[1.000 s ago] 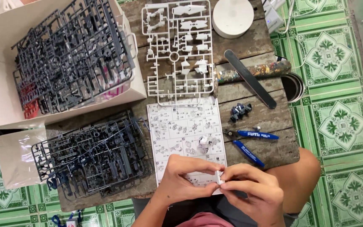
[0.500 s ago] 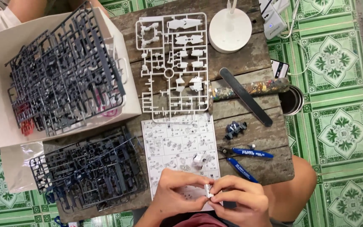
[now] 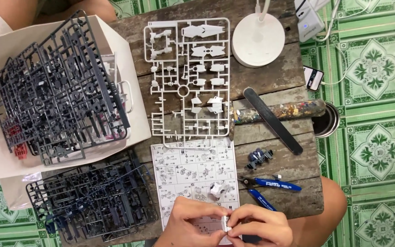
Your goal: Assembling a plastic model kit by cutting parts from sprues and joining them together following instructions.
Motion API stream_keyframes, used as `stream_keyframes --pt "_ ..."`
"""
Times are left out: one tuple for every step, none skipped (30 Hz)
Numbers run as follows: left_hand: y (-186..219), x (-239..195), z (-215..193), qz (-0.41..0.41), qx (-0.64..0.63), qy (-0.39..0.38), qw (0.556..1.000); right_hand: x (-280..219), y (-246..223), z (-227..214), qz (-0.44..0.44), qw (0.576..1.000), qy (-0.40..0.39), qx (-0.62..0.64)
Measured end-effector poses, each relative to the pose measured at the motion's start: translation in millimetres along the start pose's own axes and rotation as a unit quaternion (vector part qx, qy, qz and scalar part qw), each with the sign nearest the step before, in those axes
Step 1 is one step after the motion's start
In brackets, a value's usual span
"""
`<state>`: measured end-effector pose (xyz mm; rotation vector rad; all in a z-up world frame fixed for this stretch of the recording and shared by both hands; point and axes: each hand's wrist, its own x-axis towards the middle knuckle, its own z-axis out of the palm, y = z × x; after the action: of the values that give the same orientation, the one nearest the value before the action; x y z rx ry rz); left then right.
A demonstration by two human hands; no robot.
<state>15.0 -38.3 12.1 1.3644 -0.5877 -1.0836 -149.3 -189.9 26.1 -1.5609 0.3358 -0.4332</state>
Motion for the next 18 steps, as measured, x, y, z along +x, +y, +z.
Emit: stream_keyframes --pt "4 3 0 -0.002 -0.001 0.002 1.000 2 -5 2 0.002 1.000 -0.001 0.001" --pt "8 5 -1 0.000 0.009 -0.003 1.000 4 -9 3 0.029 0.999 0.018 -0.009" --pt "12 7 -2 0.003 0.020 -0.008 1.000 5 -14 6 0.056 0.998 0.036 -0.019" --pt "14 8 -2 0.001 0.019 -0.006 1.000 6 -17 3 0.058 0.998 0.034 -0.018" --pt "16 10 -2 0.007 0.027 -0.007 1.000 7 -19 0 0.088 0.996 0.017 -0.017" --pt "18 12 -2 0.014 0.034 -0.009 0.999 8 -22 -3 0.118 0.993 0.000 -0.016" --pt "12 10 -5 0.012 0.034 -0.008 0.999 9 -20 -3 0.119 0.993 -0.001 -0.015" --pt "6 8 -7 0.026 0.032 -0.005 0.999 9 -19 -3 0.110 0.993 0.001 -0.047" --pt "0 6 -10 0.040 0.031 -0.003 0.999 8 -18 -4 0.100 0.992 0.002 -0.079" --pt "-2 5 -8 0.039 0.031 -0.002 0.999 9 -11 -1 0.101 0.992 0.002 -0.079" --pt "-3 4 -6 0.042 -0.002 0.010 0.999 10 -5 1 0.057 0.990 0.037 -0.125" --pt "-4 4 -5 0.045 -0.035 0.021 0.998 11 1 3 0.014 0.983 0.072 -0.171" --pt "-13 1 -4 0.045 -0.036 0.023 0.998 16 1 1 0.014 0.983 0.071 -0.171" --pt "-21 -1 -3 0.090 -0.072 0.066 0.991 22 2 -1 0.011 0.966 0.066 -0.248" --pt "-30 -4 -3 0.135 -0.107 0.108 0.979 27 2 -2 0.009 0.944 0.060 -0.324" --pt "-32 -6 -3 0.135 -0.108 0.109 0.979 32 4 -2 0.009 0.944 0.059 -0.324" --pt "-35 -9 -3 0.133 -0.098 0.146 0.975 36 5 -1 0.017 0.935 0.045 -0.352" --pt "-37 -12 -3 0.131 -0.088 0.183 0.970 39 6 -1 0.024 0.924 0.030 -0.380"
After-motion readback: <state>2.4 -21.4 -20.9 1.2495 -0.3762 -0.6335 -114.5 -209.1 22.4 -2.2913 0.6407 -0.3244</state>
